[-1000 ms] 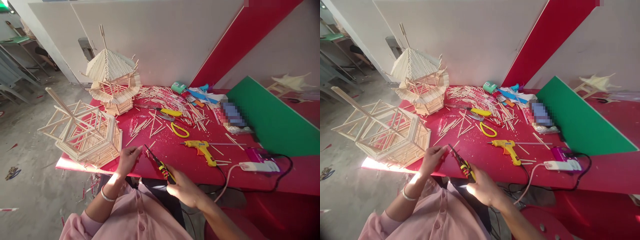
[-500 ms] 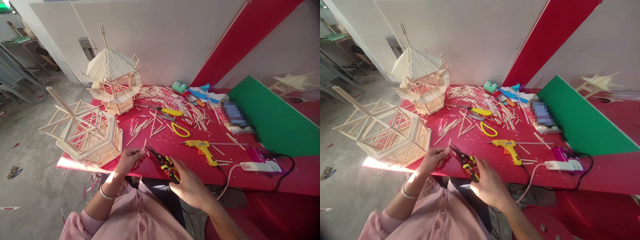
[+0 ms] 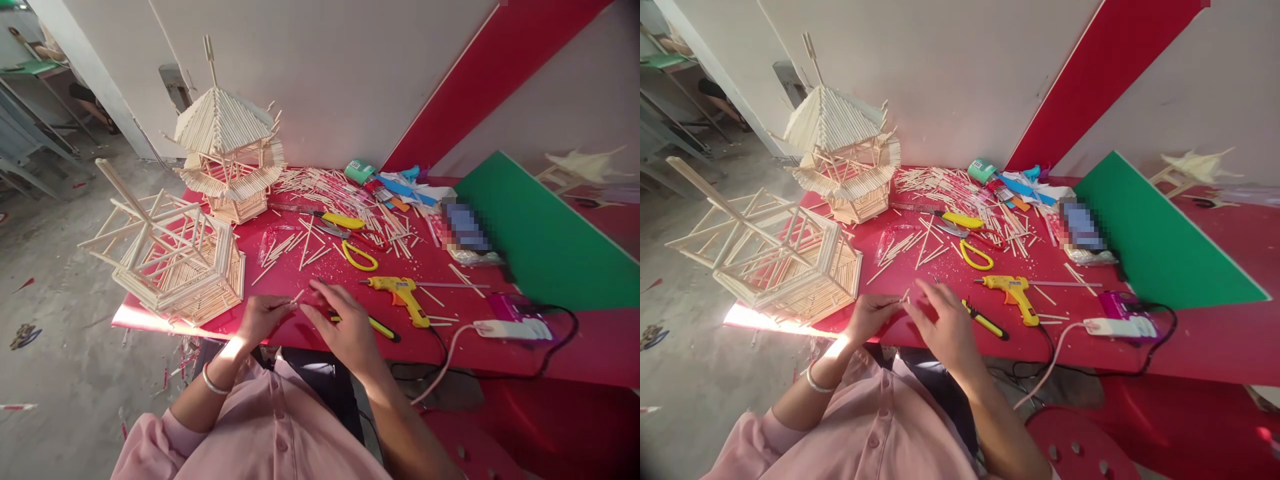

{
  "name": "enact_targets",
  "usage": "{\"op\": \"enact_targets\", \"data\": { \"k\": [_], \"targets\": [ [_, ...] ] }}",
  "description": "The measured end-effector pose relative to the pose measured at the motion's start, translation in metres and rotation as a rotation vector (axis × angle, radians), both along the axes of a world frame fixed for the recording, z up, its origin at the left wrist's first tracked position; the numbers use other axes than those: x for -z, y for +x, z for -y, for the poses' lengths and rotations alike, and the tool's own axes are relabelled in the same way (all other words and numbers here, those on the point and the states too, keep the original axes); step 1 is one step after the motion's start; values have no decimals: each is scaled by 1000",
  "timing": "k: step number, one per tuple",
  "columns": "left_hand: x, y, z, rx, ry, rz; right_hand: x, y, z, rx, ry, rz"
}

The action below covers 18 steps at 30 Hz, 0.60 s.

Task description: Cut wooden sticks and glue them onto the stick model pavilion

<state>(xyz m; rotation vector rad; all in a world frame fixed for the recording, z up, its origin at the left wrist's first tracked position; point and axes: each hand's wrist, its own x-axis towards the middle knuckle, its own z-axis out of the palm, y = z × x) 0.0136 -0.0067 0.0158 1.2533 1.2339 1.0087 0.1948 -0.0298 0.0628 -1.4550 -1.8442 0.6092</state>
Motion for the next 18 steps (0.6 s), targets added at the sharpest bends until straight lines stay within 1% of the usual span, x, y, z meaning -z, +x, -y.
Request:
{"op": "enact_targets", "data": {
  "k": [2,5,8,11,14,18],
  "targets": [
    [4,-4,-1,45,42,-61,4,-16,-12,-70,-19,-94],
    [8,-10,-4,92,132,-242,19,-29,-24,-116,-33,-129],
    [5,-13,-7,127,208,-484,31,-30,-26,-127,-54,-92],
    [-1,-12,-8,151,192,-663,37,-27,-24,-126,-71,-69],
    [-2,-10,-8,175,170,-718,40,-25,-22,-140,-74,-45],
    [5,-10,-5,166,218,-774,42,-22,-21,-174,-91,16]
  ]
}}
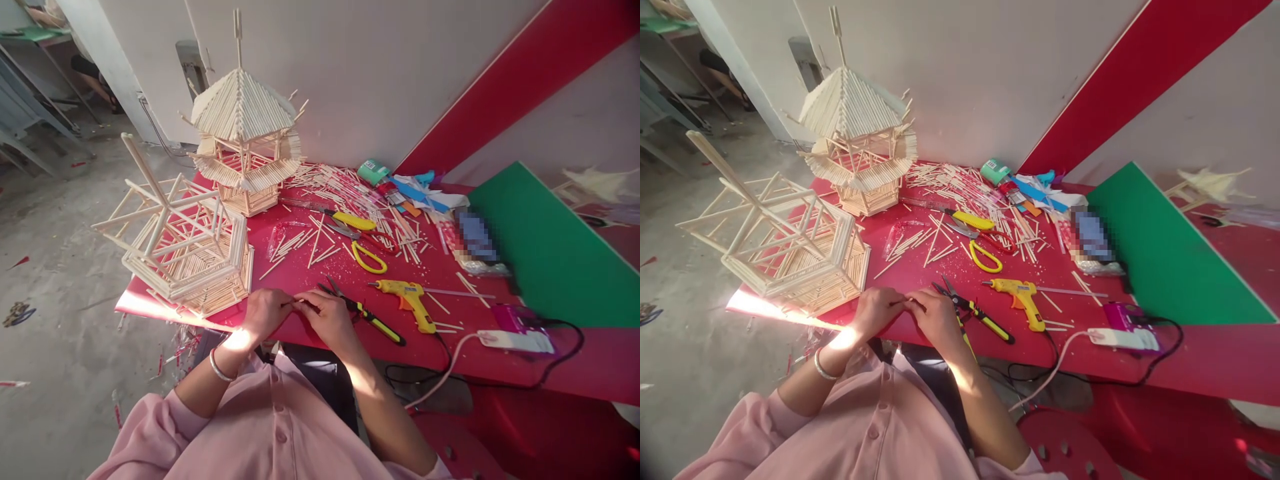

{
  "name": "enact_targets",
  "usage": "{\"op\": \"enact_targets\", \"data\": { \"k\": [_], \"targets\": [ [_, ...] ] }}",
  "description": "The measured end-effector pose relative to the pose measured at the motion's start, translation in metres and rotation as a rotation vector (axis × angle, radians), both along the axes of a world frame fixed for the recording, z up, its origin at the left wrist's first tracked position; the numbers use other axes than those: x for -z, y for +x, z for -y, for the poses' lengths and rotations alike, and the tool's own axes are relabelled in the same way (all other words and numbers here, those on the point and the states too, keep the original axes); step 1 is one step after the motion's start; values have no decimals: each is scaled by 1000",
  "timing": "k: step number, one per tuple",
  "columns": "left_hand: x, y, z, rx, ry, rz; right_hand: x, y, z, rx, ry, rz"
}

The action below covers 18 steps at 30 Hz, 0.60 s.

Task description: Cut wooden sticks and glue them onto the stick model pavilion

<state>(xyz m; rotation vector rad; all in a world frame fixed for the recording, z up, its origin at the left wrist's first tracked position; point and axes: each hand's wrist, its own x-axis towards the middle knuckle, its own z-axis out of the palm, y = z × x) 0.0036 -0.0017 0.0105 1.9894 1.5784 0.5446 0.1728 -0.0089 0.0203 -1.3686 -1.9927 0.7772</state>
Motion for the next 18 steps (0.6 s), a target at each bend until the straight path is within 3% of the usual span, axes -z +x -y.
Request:
{"op": "enact_targets", "data": {
  "k": [4,8,13,18],
  "targets": [
    [7,1,3,6,35,-31,-1,0,2,-22,10,98],
    [6,1,1,-42,23,70,-4,-7,1,-18,57,262],
    [5,-10,-4,-66,-24,376,-9,-20,-11,121,2,476],
    [11,-21,-1,-141,-262,734,-11,-22,-20,141,2,496]
  ]
}}
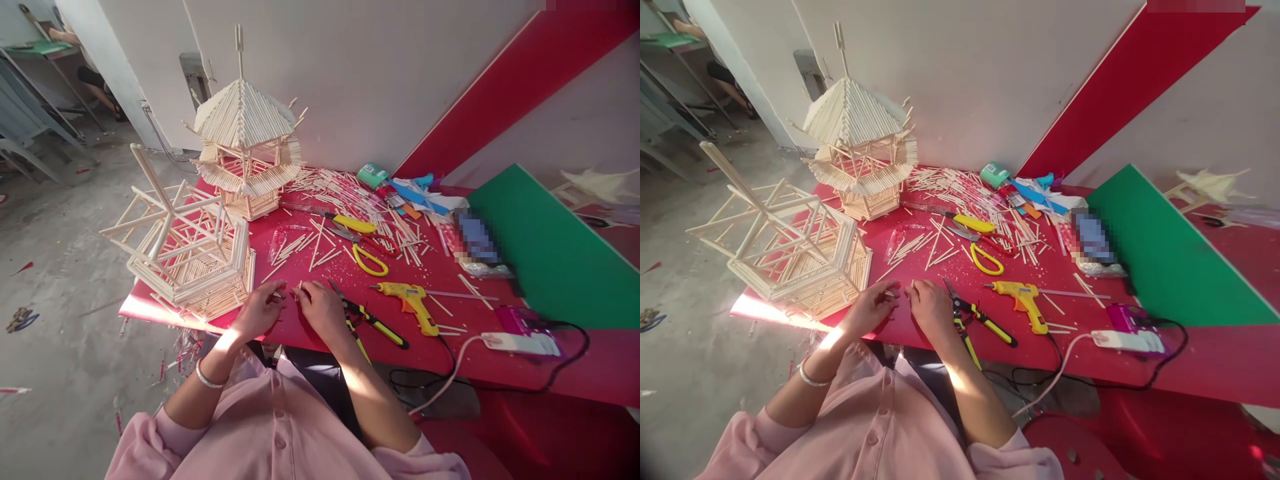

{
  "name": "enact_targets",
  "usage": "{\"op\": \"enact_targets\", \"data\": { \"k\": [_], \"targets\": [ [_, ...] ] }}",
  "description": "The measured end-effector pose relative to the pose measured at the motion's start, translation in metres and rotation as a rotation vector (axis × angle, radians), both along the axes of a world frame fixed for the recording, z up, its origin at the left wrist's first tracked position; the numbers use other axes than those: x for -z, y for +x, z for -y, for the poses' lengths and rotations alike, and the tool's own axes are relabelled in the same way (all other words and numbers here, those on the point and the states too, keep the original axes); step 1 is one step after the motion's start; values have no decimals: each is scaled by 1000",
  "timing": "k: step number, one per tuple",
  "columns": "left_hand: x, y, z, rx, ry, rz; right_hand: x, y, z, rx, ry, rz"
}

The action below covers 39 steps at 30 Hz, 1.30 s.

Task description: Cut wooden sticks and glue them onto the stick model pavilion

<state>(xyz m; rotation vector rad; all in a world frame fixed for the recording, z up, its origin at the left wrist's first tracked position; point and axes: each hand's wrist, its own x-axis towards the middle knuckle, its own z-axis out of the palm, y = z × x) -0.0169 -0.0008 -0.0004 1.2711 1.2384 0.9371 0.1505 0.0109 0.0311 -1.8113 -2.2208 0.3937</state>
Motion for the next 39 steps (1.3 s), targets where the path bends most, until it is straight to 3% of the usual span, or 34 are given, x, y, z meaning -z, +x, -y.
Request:
{"op": "enact_targets", "data": {
  "k": [3,9,12,18,24,30,39],
  "targets": [
    [0,3,3,-73,-25,49,2,1,1,5,26,-65],
    [-6,12,5,-252,-6,-112,12,5,9,33,120,-296],
    [-5,12,5,-243,56,-221,15,8,13,54,171,-393],
    [-1,10,9,-290,391,-379,6,7,22,28,194,-522],
    [0,14,17,-106,465,-360,11,5,28,-24,241,-558],
    [10,16,17,-73,481,-468,23,6,30,-86,243,-492],
    [10,18,21,-191,326,-537,25,4,30,-100,281,-426]
  ]
}}
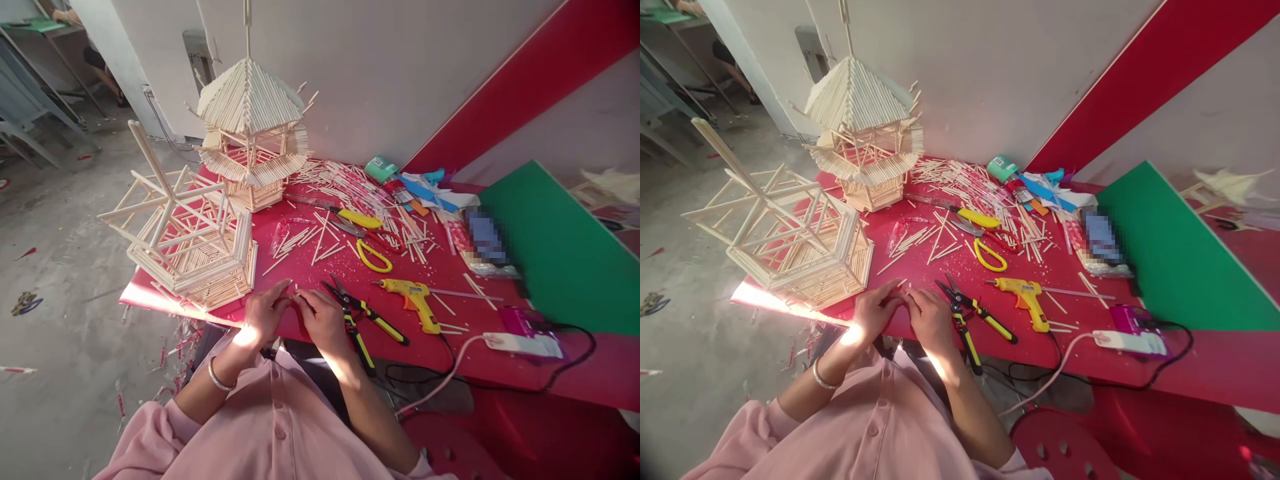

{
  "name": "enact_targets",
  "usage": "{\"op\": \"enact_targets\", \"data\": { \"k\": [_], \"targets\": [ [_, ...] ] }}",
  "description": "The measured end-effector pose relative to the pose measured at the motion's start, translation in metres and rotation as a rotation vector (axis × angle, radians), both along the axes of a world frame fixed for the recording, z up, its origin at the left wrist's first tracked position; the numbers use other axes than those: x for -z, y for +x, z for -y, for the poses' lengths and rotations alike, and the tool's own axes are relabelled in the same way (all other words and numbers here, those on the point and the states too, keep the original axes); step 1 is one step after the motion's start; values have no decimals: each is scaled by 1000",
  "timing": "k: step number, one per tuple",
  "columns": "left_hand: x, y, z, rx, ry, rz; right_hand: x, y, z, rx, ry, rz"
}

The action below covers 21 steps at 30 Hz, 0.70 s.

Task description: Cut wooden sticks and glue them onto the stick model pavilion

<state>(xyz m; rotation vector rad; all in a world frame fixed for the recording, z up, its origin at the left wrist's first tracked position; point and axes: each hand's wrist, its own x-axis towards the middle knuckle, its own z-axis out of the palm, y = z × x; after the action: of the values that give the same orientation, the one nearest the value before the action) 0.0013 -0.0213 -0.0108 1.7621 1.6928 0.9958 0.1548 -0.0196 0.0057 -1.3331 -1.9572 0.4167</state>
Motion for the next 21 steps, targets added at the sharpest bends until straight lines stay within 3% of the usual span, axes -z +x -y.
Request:
{"op": "enact_targets", "data": {
  "k": [9,21],
  "targets": [
    [-3,-1,-1,6,-75,-96,1,-2,-2,-11,-35,33],
    [-5,-1,1,30,-57,-107,-11,-6,2,-14,-34,144]
  ]
}}
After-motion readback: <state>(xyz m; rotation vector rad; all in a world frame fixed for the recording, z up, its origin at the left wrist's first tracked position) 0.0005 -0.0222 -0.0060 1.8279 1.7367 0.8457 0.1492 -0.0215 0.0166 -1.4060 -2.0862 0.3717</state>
